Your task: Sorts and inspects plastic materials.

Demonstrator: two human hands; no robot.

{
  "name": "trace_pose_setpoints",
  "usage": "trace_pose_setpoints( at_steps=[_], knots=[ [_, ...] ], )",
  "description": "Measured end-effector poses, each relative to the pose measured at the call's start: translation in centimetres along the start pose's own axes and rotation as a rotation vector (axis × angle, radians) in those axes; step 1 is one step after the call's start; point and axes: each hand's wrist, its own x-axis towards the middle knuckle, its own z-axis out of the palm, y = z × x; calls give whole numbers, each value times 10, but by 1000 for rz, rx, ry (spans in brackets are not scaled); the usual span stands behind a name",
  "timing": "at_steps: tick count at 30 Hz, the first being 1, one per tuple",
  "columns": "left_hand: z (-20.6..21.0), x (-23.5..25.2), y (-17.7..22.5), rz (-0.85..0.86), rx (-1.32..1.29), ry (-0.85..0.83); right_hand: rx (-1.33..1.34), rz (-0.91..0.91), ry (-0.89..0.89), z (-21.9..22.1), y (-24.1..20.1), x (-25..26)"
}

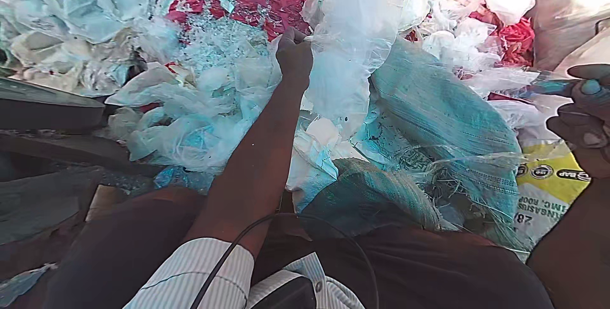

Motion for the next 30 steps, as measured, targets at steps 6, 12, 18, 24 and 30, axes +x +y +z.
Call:
trace_pose_setpoints(
  at_steps=[6,12,18,24,30],
  knots=[
    [1,-8,16,86,-289,-137,167,23,-39,-17,30,-13],
    [4,-13,31,234,-50,-100,-402,232,389,12,39,3],
    [21,-32,54,279,121,-171,-273,-79,-229,107,-11,45],
    [16,-36,54,86,53,-388,-18,79,-440,159,-17,58],
    [10,-29,44,-47,26,-356,-124,159,-369,170,-26,64]
  ],
)
